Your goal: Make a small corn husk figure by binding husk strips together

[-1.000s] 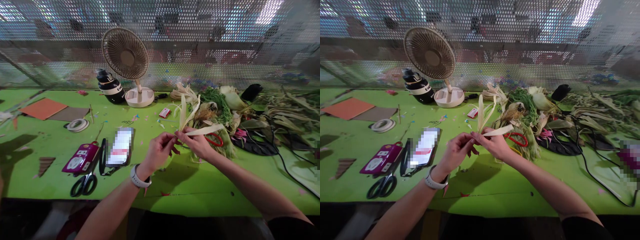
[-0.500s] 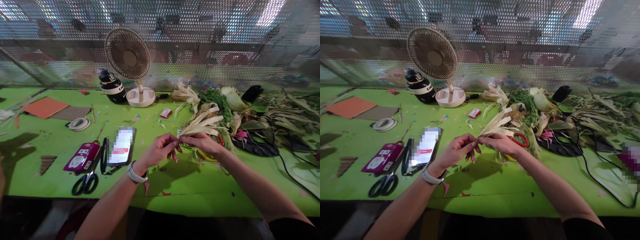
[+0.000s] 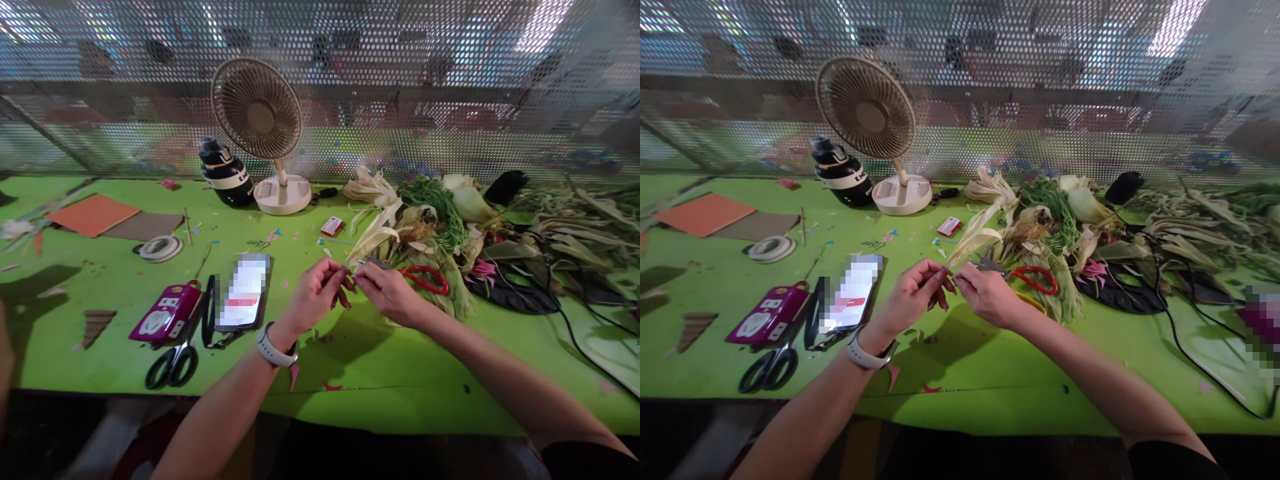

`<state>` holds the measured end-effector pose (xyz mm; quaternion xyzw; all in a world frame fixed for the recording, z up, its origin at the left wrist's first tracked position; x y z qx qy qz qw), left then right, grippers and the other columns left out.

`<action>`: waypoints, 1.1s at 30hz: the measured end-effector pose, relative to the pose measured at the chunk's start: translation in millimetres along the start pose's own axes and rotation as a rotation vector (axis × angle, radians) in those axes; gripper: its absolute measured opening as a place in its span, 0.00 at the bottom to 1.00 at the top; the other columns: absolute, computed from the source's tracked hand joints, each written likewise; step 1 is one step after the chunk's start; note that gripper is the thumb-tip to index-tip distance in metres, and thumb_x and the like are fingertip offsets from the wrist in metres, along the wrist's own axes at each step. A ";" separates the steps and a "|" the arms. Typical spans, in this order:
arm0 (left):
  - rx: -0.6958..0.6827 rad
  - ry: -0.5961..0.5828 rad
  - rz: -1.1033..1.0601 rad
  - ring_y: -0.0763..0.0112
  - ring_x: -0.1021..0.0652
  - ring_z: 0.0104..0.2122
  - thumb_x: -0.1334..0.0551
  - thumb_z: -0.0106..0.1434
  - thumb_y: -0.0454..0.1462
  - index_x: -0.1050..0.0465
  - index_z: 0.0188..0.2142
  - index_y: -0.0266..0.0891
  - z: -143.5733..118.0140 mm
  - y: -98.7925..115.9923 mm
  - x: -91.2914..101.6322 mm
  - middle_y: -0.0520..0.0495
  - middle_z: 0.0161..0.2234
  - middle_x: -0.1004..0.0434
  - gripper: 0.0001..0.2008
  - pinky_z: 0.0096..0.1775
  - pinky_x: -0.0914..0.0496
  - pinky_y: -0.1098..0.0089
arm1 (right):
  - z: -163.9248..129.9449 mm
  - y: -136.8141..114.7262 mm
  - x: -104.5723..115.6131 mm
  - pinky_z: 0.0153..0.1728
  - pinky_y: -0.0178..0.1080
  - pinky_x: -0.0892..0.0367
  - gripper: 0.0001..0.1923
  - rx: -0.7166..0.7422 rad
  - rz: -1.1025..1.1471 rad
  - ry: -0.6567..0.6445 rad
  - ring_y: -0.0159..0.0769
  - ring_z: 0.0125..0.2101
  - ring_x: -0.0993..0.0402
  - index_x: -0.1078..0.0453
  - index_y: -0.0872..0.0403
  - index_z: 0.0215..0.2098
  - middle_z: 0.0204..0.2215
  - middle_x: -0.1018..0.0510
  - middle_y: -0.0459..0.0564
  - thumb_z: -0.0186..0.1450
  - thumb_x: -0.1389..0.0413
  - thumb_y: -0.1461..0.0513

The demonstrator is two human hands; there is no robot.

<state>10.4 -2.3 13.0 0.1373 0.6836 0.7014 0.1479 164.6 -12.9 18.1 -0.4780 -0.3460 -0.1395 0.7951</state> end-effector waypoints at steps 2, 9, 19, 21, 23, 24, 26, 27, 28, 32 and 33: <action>-0.010 0.016 0.020 0.79 0.25 0.18 0.41 0.62 0.46 0.36 0.34 0.36 -0.2 -0.4 -0.1 0.48 0.30 0.23 0.14 0.18 0.40 0.79 | -1.6 -2.1 -1.4 0.25 0.31 0.45 0.11 0.052 -0.142 -0.005 0.28 0.22 0.40 0.36 0.54 0.34 0.24 0.33 0.45 0.69 0.57 0.60; -0.042 0.043 0.080 0.76 0.23 0.21 0.41 0.62 0.46 0.36 0.34 0.36 -2.3 2.6 -1.1 0.49 0.27 0.24 0.14 0.19 0.38 0.79 | -5.8 -2.8 0.4 0.24 0.32 0.47 0.14 0.149 -0.379 -0.072 0.29 0.22 0.38 0.34 0.58 0.37 0.23 0.30 0.48 0.70 0.60 0.61; -0.095 0.074 0.198 0.78 0.23 0.22 0.44 0.64 0.44 0.34 0.35 0.37 -1.2 -0.2 -1.7 0.49 0.30 0.24 0.11 0.20 0.35 0.79 | -7.9 -3.8 3.2 0.24 0.32 0.44 0.16 0.068 -0.432 0.047 0.29 0.22 0.32 0.31 0.55 0.46 0.26 0.24 0.49 0.70 0.58 0.60; -0.069 0.040 0.186 0.77 0.23 0.23 0.44 0.64 0.44 0.34 0.36 0.37 -0.7 -1.8 -3.3 0.48 0.31 0.23 0.11 0.20 0.35 0.78 | -9.0 -2.3 3.7 0.24 0.31 0.43 0.16 0.068 -0.420 0.044 0.30 0.23 0.32 0.31 0.54 0.47 0.26 0.23 0.49 0.69 0.57 0.60; -0.042 0.001 0.158 0.75 0.22 0.24 0.44 0.64 0.44 0.34 0.37 0.37 -0.4 -3.0 -4.6 0.47 0.32 0.23 0.11 0.20 0.34 0.78 | -9.6 -0.7 4.9 0.25 0.32 0.43 0.15 0.068 -0.409 0.047 0.30 0.24 0.31 0.29 0.54 0.45 0.25 0.23 0.49 0.69 0.56 0.60; -0.035 -0.015 0.147 0.74 0.22 0.25 0.45 0.64 0.44 0.35 0.37 0.37 -0.5 -3.4 -5.1 0.46 0.33 0.23 0.12 0.21 0.33 0.77 | -9.7 -0.2 5.6 0.25 0.31 0.43 0.15 0.065 -0.404 0.054 0.30 0.24 0.31 0.28 0.54 0.44 0.25 0.24 0.49 0.69 0.55 0.60; -0.038 -0.027 0.161 0.74 0.22 0.25 0.46 0.64 0.44 0.35 0.38 0.37 -1.0 -3.2 -5.7 0.46 0.34 0.23 0.12 0.21 0.33 0.77 | -9.6 -0.1 6.9 0.26 0.31 0.44 0.14 0.066 -0.404 0.071 0.30 0.24 0.32 0.28 0.53 0.41 0.24 0.24 0.49 0.68 0.55 0.60; -0.045 -0.019 0.188 0.74 0.22 0.25 0.46 0.65 0.44 0.35 0.38 0.38 -1.5 -2.8 -5.7 0.46 0.34 0.23 0.12 0.21 0.33 0.77 | -9.5 -0.8 7.1 0.25 0.32 0.44 0.14 0.074 -0.413 0.074 0.30 0.23 0.32 0.28 0.54 0.40 0.23 0.25 0.49 0.68 0.55 0.61; -0.054 -0.004 0.228 0.75 0.22 0.24 0.46 0.65 0.44 0.35 0.38 0.38 -2.2 -2.3 -5.7 0.47 0.33 0.23 0.12 0.21 0.33 0.77 | -9.4 -2.1 7.2 0.24 0.32 0.46 0.14 0.091 -0.432 0.072 0.30 0.22 0.34 0.28 0.54 0.39 0.22 0.25 0.48 0.68 0.55 0.61; -0.110 0.080 0.393 0.76 0.23 0.22 0.47 0.66 0.42 0.35 0.38 0.39 -5.7 0.4 -6.2 0.50 0.30 0.23 0.09 0.23 0.33 0.76 | -9.9 -9.2 6.8 0.22 0.34 0.52 0.14 0.180 -0.561 0.038 0.28 0.19 0.39 0.28 0.56 0.33 0.18 0.29 0.47 0.67 0.56 0.65; -0.134 0.096 0.427 0.76 0.23 0.23 0.47 0.66 0.41 0.35 0.38 0.40 -6.6 1.3 -6.6 0.50 0.29 0.23 0.08 0.24 0.33 0.76 | -10.2 -10.5 7.2 0.22 0.34 0.53 0.14 0.192 -0.584 0.038 0.28 0.19 0.40 0.28 0.56 0.33 0.18 0.30 0.46 0.67 0.56 0.65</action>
Point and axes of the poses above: each hand's wrist, its own z-axis towards the middle knuckle, its own x-axis out of the back of the hand, y = z × x, the point moved 3 cm from there along z, towards the middle knuckle
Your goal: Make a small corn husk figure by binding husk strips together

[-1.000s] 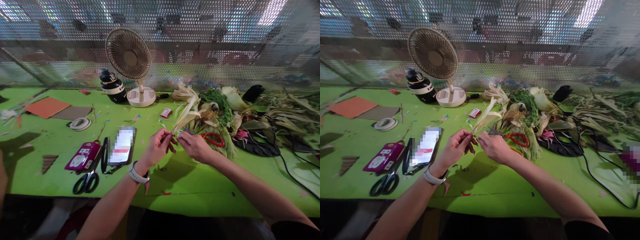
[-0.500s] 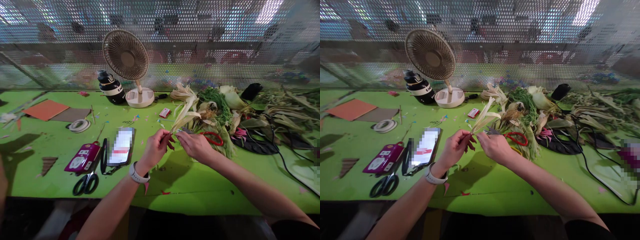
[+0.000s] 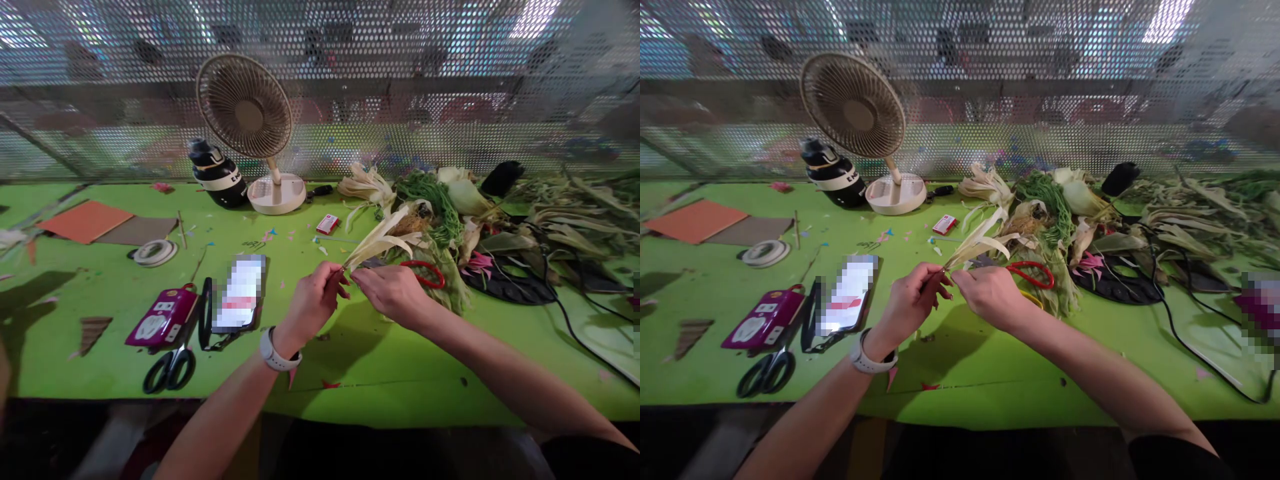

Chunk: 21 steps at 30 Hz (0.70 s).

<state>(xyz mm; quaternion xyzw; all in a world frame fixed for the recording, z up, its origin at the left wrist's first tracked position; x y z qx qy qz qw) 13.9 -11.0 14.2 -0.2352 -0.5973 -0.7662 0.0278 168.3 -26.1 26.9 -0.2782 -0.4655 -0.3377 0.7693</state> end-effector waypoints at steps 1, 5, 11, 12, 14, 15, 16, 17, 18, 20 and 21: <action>-0.023 0.016 0.036 0.75 0.22 0.24 0.47 0.66 0.41 0.35 0.38 0.40 -0.7 1.0 0.0 0.51 0.29 0.23 0.07 0.25 0.33 0.76 | 0.0 -0.6 0.9 0.21 0.34 0.53 0.14 0.008 -0.014 0.005 0.28 0.19 0.41 0.28 0.56 0.33 0.18 0.30 0.46 0.66 0.55 0.66; -0.093 0.045 0.197 0.74 0.23 0.24 0.48 0.67 0.38 0.36 0.38 0.41 -2.1 0.6 -0.3 0.51 0.27 0.22 0.05 0.28 0.33 0.74 | 0.4 -3.4 2.2 0.22 0.35 0.55 0.13 0.033 -0.009 0.038 0.28 0.18 0.43 0.30 0.56 0.31 0.17 0.32 0.46 0.66 0.55 0.66; -0.145 0.021 0.678 0.67 0.24 0.25 0.50 0.63 0.29 0.35 0.39 0.39 0.8 -7.6 4.8 0.46 0.27 0.24 0.09 0.27 0.37 0.71 | 1.3 -6.3 12.4 0.21 0.36 0.56 0.14 -0.007 -0.054 -0.052 0.28 0.20 0.41 0.28 0.56 0.30 0.20 0.29 0.48 0.66 0.54 0.66; -0.130 -0.012 0.788 0.67 0.25 0.24 0.50 0.61 0.27 0.35 0.39 0.38 0.9 -8.2 5.9 0.44 0.28 0.25 0.11 0.25 0.39 0.71 | 0.6 -5.1 18.6 0.20 0.36 0.57 0.14 -0.014 -0.069 -0.075 0.28 0.20 0.41 0.27 0.55 0.30 0.21 0.29 0.48 0.66 0.54 0.66; -0.115 -0.102 0.954 0.67 0.27 0.22 0.51 0.58 0.24 0.34 0.40 0.36 -0.5 -7.1 7.5 0.43 0.29 0.25 0.14 0.23 0.43 0.70 | -1.8 0.6 36.3 0.20 0.35 0.56 0.14 -0.038 -0.070 -0.096 0.28 0.20 0.41 0.25 0.54 0.30 0.20 0.29 0.47 0.66 0.53 0.64; -0.112 -0.149 1.001 0.68 0.27 0.21 0.51 0.57 0.23 0.34 0.40 0.36 -1.7 -5.8 8.2 0.42 0.29 0.25 0.15 0.22 0.44 0.70 | -3.4 5.1 46.9 0.21 0.35 0.54 0.14 -0.056 -0.057 -0.096 0.29 0.20 0.40 0.25 0.54 0.30 0.20 0.29 0.47 0.66 0.52 0.63; -0.112 -0.190 1.022 0.68 0.28 0.20 0.51 0.57 0.23 0.33 0.39 0.36 -3.1 -4.2 8.9 0.43 0.28 0.26 0.15 0.22 0.45 0.70 | -5.2 10.5 57.9 0.21 0.35 0.52 0.14 -0.077 -0.039 -0.090 0.29 0.21 0.38 0.24 0.53 0.29 0.20 0.29 0.47 0.66 0.51 0.61; -0.115 -0.227 1.021 0.68 0.28 0.19 0.51 0.58 0.23 0.33 0.39 0.36 -4.4 -2.4 9.5 0.43 0.27 0.26 0.14 0.21 0.46 0.70 | -6.8 16.4 68.6 0.22 0.35 0.50 0.14 -0.097 -0.016 -0.085 0.30 0.22 0.36 0.24 0.52 0.30 0.21 0.28 0.48 0.66 0.50 0.60; -0.121 -0.263 0.996 0.69 0.29 0.19 0.51 0.58 0.24 0.32 0.37 0.36 -5.6 -0.5 10.0 0.44 0.26 0.27 0.14 0.21 0.46 0.71 | -8.1 22.4 78.3 0.23 0.35 0.48 0.13 -0.113 0.015 -0.072 0.31 0.24 0.34 0.23 0.52 0.31 0.23 0.27 0.48 0.66 0.49 0.59; -0.147 -0.346 0.864 0.70 0.29 0.18 0.50 0.59 0.24 0.31 0.35 0.38 -7.5 3.9 10.3 0.46 0.23 0.28 0.12 0.21 0.45 0.71 | -8.5 32.8 92.5 0.26 0.35 0.44 0.11 -0.125 0.095 -0.019 0.32 0.26 0.32 0.23 0.51 0.33 0.25 0.25 0.48 0.65 0.47 0.59; -0.169 -0.403 0.752 0.71 0.29 0.18 0.49 0.59 0.25 0.31 0.33 0.38 -8.6 6.8 9.8 0.47 0.23 0.28 0.11 0.22 0.43 0.72 | -7.2 37.3 96.1 0.27 0.35 0.42 0.10 -0.133 0.137 0.026 0.32 0.26 0.32 0.23 0.50 0.34 0.26 0.25 0.48 0.65 0.47 0.59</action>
Point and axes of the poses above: each hand's wrist, its own z-axis towards the middle knuckle, its own x-axis out of the back of the hand, y = z × x, the point moved 3 cm from there along z, towards the middle knuckle
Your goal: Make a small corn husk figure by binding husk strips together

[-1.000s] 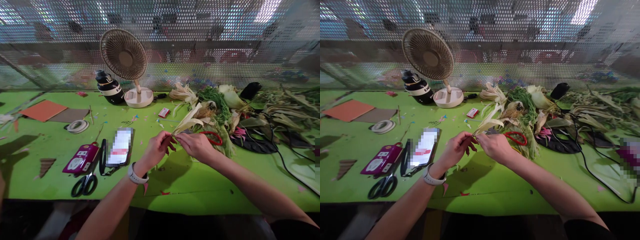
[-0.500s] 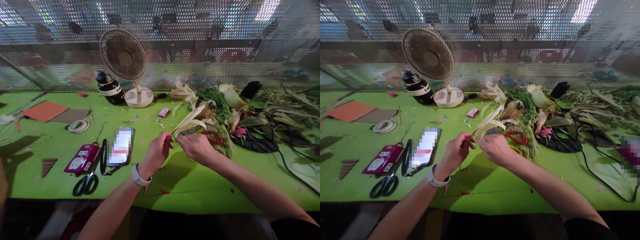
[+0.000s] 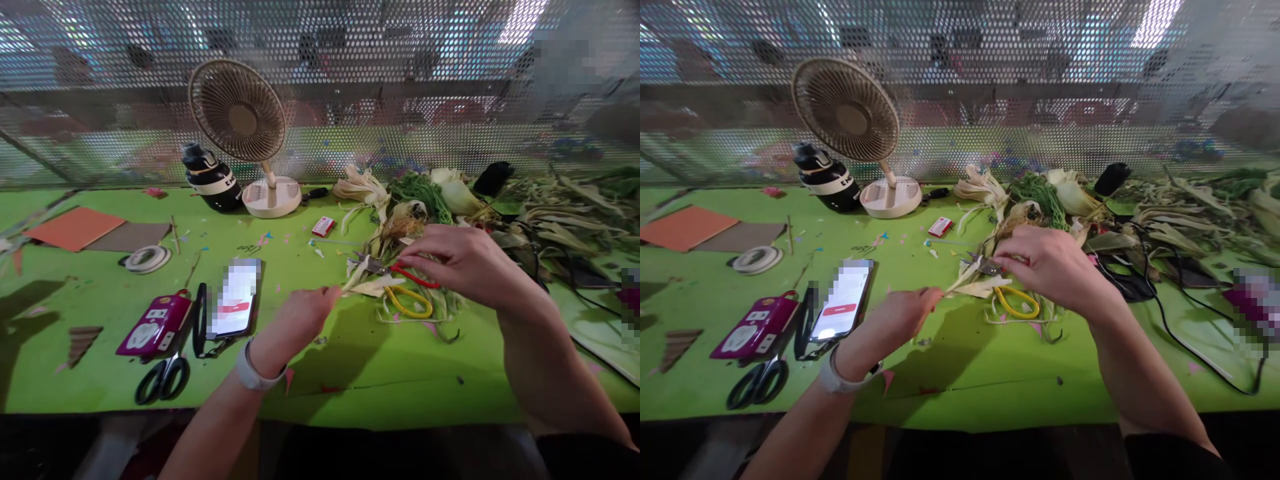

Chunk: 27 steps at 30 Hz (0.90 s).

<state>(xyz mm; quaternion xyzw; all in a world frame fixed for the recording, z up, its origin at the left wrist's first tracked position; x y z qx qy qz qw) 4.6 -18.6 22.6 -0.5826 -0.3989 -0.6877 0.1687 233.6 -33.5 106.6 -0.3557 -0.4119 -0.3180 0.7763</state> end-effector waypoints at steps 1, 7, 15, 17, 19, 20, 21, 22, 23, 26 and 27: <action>-0.063 -0.044 -0.130 0.72 0.29 0.19 0.48 0.60 0.27 0.31 0.33 0.39 -0.9 3.3 1.2 0.48 0.23 0.27 0.10 0.22 0.41 0.73 | 2.9 3.2 1.3 0.28 0.36 0.41 0.10 -0.008 0.041 0.055 0.32 0.27 0.31 0.23 0.50 0.34 0.26 0.24 0.48 0.65 0.47 0.58; -0.266 -0.403 -1.052 0.77 0.24 0.20 0.48 0.67 0.38 0.32 0.37 0.38 -12.9 27.1 3.2 0.45 0.29 0.22 0.08 0.23 0.32 0.76 | 27.8 14.7 -54.5 0.29 0.34 0.38 0.10 -0.073 0.285 0.194 0.32 0.27 0.30 0.23 0.53 0.32 0.25 0.24 0.47 0.64 0.44 0.58; 0.158 0.630 -1.043 0.81 0.26 0.18 0.43 0.65 0.39 0.35 0.36 0.37 -1.6 -17.4 19.8 0.50 0.29 0.23 0.07 0.19 0.35 0.80 | 18.3 15.1 -133.2 0.30 0.34 0.37 0.08 -0.056 0.300 -0.124 0.32 0.27 0.28 0.24 0.55 0.30 0.27 0.21 0.50 0.63 0.45 0.63; 0.253 0.774 -0.815 0.80 0.25 0.19 0.44 0.65 0.40 0.35 0.36 0.38 -0.2 -33.0 23.5 0.51 0.28 0.24 0.07 0.20 0.34 0.79 | 15.8 14.4 -129.2 0.33 0.35 0.36 0.08 -0.038 0.307 -0.114 0.34 0.30 0.27 0.25 0.55 0.31 0.27 0.22 0.50 0.63 0.46 0.64; 0.302 0.838 -0.659 0.80 0.25 0.19 0.45 0.65 0.39 0.36 0.36 0.38 0.5 -44.0 24.3 0.51 0.29 0.24 0.06 0.21 0.33 0.78 | 15.3 9.6 -119.4 0.37 0.37 0.34 0.08 0.014 0.375 -0.090 0.36 0.35 0.27 0.25 0.55 0.31 0.32 0.22 0.53 0.64 0.46 0.63; 0.315 0.838 -0.629 0.80 0.24 0.19 0.46 0.65 0.39 0.37 0.36 0.38 1.2 -47.1 23.3 0.51 0.29 0.24 0.05 0.22 0.33 0.78 | 15.2 5.1 -113.6 0.40 0.39 0.34 0.07 0.049 0.432 -0.093 0.37 0.39 0.27 0.26 0.55 0.32 0.37 0.23 0.54 0.64 0.46 0.62; 0.323 0.824 -0.629 0.79 0.24 0.18 0.46 0.65 0.39 0.37 0.36 0.38 2.3 -48.7 21.4 0.51 0.29 0.24 0.05 0.21 0.33 0.78 | 15.1 -0.5 -108.0 0.45 0.42 0.35 0.07 0.086 0.504 -0.105 0.39 0.45 0.29 0.27 0.54 0.32 0.43 0.24 0.56 0.65 0.46 0.61; 0.328 0.799 -0.650 0.79 0.24 0.18 0.46 0.65 0.39 0.37 0.36 0.38 3.9 -48.4 18.7 0.51 0.29 0.24 0.06 0.21 0.34 0.77 | 14.7 -7.2 -102.9 0.50 0.45 0.38 0.07 0.125 0.585 -0.128 0.40 0.50 0.32 0.28 0.54 0.32 0.48 0.26 0.56 0.65 0.46 0.61; 0.330 0.764 -0.679 0.78 0.24 0.19 0.46 0.65 0.39 0.37 0.36 0.38 5.9 -46.5 15.3 0.51 0.29 0.24 0.06 0.21 0.34 0.77 | 14.0 -14.3 -98.9 0.54 0.48 0.42 0.07 0.159 0.675 -0.159 0.40 0.54 0.35 0.29 0.53 0.32 0.50 0.27 0.55 0.66 0.47 0.61; 0.313 0.648 -0.733 0.76 0.23 0.19 0.47 0.65 0.39 0.37 0.34 0.38 13.7 -33.5 3.7 0.51 0.27 0.24 0.07 0.21 0.34 0.76 | 11.0 -30.7 -95.7 0.58 0.52 0.48 0.07 0.130 1.024 -0.184 0.37 0.49 0.30 0.34 0.52 0.34 0.39 0.23 0.50 0.69 0.51 0.61; 0.307 0.622 -0.728 0.76 0.23 0.19 0.47 0.66 0.39 0.37 0.34 0.38 16.0 -28.8 0.1 0.51 0.27 0.24 0.07 0.21 0.34 0.76 | 10.0 -33.1 -97.9 0.57 0.51 0.45 0.07 0.072 1.154 -0.154 0.35 0.43 0.27 0.36 0.52 0.34 0.33 0.24 0.47 0.69 0.52 0.60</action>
Point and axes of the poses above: each hand's wrist, its own z-axis towards the middle knuckle, its own x-axis out of the back of the hand, y = z × x, the point moved 3 cm from there along z, towards the middle knuckle
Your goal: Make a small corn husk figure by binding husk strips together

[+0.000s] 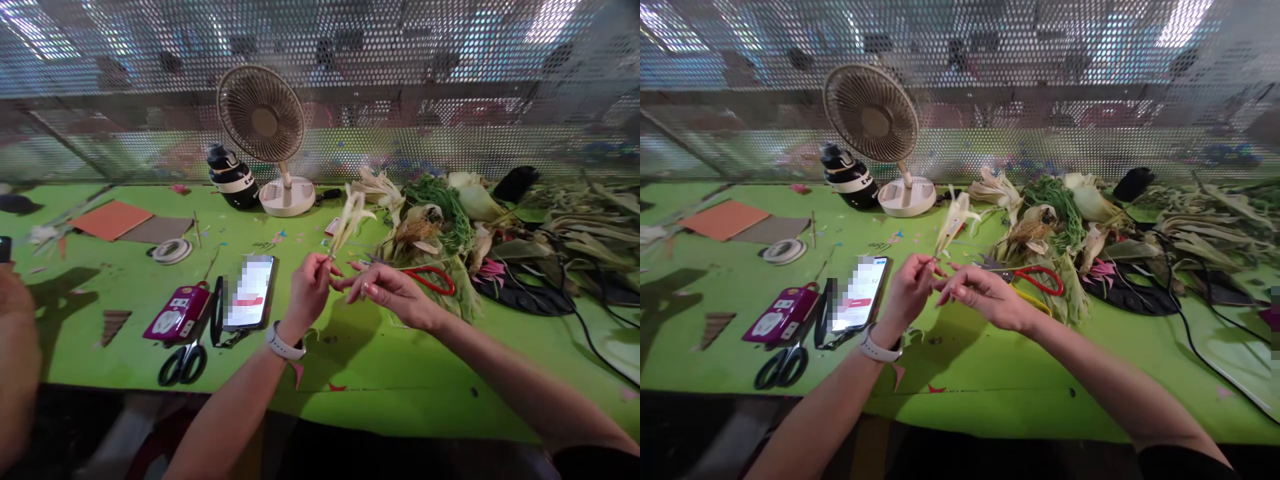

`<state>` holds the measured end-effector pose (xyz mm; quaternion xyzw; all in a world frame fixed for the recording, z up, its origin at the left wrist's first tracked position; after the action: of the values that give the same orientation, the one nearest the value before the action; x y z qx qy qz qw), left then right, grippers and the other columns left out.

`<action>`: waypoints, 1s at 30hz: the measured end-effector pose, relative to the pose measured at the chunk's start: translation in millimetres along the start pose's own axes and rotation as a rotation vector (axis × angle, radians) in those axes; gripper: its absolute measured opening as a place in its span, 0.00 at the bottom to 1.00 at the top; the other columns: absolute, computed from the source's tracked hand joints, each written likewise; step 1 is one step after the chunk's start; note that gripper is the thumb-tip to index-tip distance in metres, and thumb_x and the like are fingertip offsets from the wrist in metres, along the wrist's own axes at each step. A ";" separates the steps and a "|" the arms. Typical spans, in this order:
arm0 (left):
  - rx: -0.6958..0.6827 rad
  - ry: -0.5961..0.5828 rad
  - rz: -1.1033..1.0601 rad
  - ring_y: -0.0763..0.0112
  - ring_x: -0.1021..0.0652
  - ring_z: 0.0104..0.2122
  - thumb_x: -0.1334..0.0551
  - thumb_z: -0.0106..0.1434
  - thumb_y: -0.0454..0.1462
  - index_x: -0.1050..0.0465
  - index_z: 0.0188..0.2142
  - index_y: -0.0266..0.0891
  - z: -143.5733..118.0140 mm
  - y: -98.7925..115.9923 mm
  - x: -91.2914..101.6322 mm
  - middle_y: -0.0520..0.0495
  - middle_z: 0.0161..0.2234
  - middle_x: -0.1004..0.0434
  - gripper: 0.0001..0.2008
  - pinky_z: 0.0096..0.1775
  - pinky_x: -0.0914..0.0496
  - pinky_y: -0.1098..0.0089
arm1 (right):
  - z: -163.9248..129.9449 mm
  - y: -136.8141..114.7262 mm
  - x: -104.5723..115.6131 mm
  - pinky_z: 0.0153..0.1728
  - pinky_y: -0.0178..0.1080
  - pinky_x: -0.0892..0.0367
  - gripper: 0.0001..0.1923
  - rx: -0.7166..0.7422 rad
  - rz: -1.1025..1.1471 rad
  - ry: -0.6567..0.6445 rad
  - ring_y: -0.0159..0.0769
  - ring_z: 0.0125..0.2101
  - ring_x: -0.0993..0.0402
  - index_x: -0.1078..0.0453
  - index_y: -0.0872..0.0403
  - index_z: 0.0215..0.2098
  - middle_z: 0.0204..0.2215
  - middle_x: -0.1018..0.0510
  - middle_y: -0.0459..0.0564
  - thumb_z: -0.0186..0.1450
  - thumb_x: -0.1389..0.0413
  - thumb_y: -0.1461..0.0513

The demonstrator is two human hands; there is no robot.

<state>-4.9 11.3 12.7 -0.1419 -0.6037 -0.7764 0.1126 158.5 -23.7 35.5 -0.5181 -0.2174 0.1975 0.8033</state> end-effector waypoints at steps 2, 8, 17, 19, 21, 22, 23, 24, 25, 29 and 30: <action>-0.007 0.004 0.059 0.76 0.23 0.19 0.49 0.66 0.39 0.37 0.33 0.38 -3.3 1.1 -8.0 0.52 0.26 0.24 0.08 0.22 0.34 0.76 | -1.4 6.3 -4.4 0.49 0.47 0.37 0.07 -0.051 0.213 0.129 0.31 0.31 0.28 0.38 0.52 0.34 0.26 0.29 0.43 0.70 0.53 0.59; -0.159 0.116 0.398 0.74 0.23 0.22 0.50 0.66 0.35 0.36 0.35 0.38 -8.0 0.0 -9.1 0.52 0.26 0.23 0.06 0.26 0.35 0.74 | -4.9 10.6 -10.6 0.34 0.37 0.35 0.09 -0.125 0.280 0.180 0.28 0.25 0.35 0.40 0.52 0.33 0.23 0.37 0.41 0.69 0.51 0.57; -0.244 0.156 0.469 0.74 0.22 0.23 0.49 0.66 0.34 0.36 0.37 0.39 -8.7 -2.3 -9.0 0.51 0.28 0.22 0.04 0.25 0.35 0.74 | -8.1 1.5 -8.1 0.30 0.36 0.37 0.12 -0.172 0.126 0.171 0.27 0.24 0.37 0.40 0.53 0.31 0.22 0.36 0.41 0.68 0.51 0.54; -0.236 0.126 0.370 0.76 0.22 0.22 0.49 0.67 0.35 0.37 0.36 0.40 -9.9 -2.1 -12.2 0.52 0.29 0.22 0.04 0.25 0.34 0.75 | -6.6 7.5 -5.2 0.27 0.35 0.39 0.13 -0.202 0.151 0.252 0.27 0.23 0.38 0.40 0.53 0.30 0.20 0.38 0.39 0.67 0.50 0.53; -0.212 0.076 0.231 0.77 0.23 0.21 0.49 0.67 0.37 0.38 0.36 0.40 -12.2 -1.8 -17.5 0.52 0.29 0.23 0.05 0.24 0.34 0.76 | -4.3 15.4 -1.1 0.26 0.34 0.40 0.14 -0.237 0.176 0.358 0.26 0.22 0.39 0.40 0.53 0.29 0.19 0.39 0.38 0.65 0.47 0.52; -0.191 0.047 0.149 0.78 0.23 0.21 0.49 0.67 0.38 0.38 0.37 0.40 -13.7 -1.9 -20.7 0.52 0.29 0.23 0.05 0.24 0.33 0.77 | -3.0 19.7 0.8 0.25 0.33 0.41 0.15 -0.254 0.180 0.405 0.25 0.21 0.40 0.41 0.53 0.29 0.19 0.40 0.38 0.64 0.46 0.51; -0.167 0.016 0.062 0.78 0.23 0.21 0.48 0.67 0.40 0.37 0.37 0.40 -15.1 -2.1 -24.0 0.52 0.29 0.23 0.06 0.24 0.33 0.77 | -1.6 24.2 2.5 0.24 0.33 0.42 0.16 -0.270 0.181 0.442 0.24 0.20 0.41 0.42 0.53 0.29 0.19 0.39 0.38 0.62 0.44 0.51; -0.142 -0.016 -0.024 0.77 0.23 0.22 0.48 0.67 0.41 0.37 0.38 0.40 -16.5 -2.5 -27.2 0.51 0.30 0.23 0.07 0.24 0.33 0.77 | -0.2 28.8 3.9 0.23 0.32 0.43 0.16 -0.285 0.179 0.467 0.24 0.20 0.42 0.42 0.53 0.29 0.20 0.39 0.37 0.60 0.42 0.51; -0.121 -0.046 -0.102 0.76 0.22 0.23 0.47 0.67 0.42 0.37 0.39 0.39 -17.6 -3.1 -30.0 0.50 0.31 0.23 0.08 0.25 0.32 0.76 | 1.2 33.4 5.1 0.22 0.32 0.44 0.17 -0.303 0.172 0.481 0.24 0.20 0.42 0.43 0.53 0.30 0.21 0.38 0.37 0.59 0.41 0.52; -0.061 -0.084 -0.271 0.73 0.22 0.32 0.44 0.65 0.42 0.34 0.38 0.38 -18.6 -6.8 -35.5 0.47 0.34 0.24 0.10 0.35 0.28 0.71 | 4.2 47.0 7.8 0.21 0.32 0.45 0.17 -0.373 0.073 0.477 0.25 0.20 0.41 0.45 0.52 0.32 0.21 0.38 0.37 0.57 0.41 0.54; -0.038 -0.082 -0.288 0.73 0.23 0.33 0.44 0.64 0.42 0.33 0.38 0.38 -18.0 -8.2 -35.8 0.46 0.35 0.24 0.10 0.38 0.28 0.70 | 4.3 48.3 8.2 0.21 0.32 0.45 0.16 -0.383 0.038 0.473 0.25 0.21 0.41 0.45 0.52 0.32 0.21 0.38 0.37 0.58 0.42 0.55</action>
<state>24.2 -4.0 -11.6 -0.0876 -0.6069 -0.7895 -0.0276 158.5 2.5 -6.0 -0.6956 -0.0477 0.0416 0.7156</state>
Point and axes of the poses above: each hand's wrist, its own z-axis towards the middle knuckle, its own x-axis out of the back of the hand, y = z × x, the point moved 3 cm from there along z, towards the middle knuckle
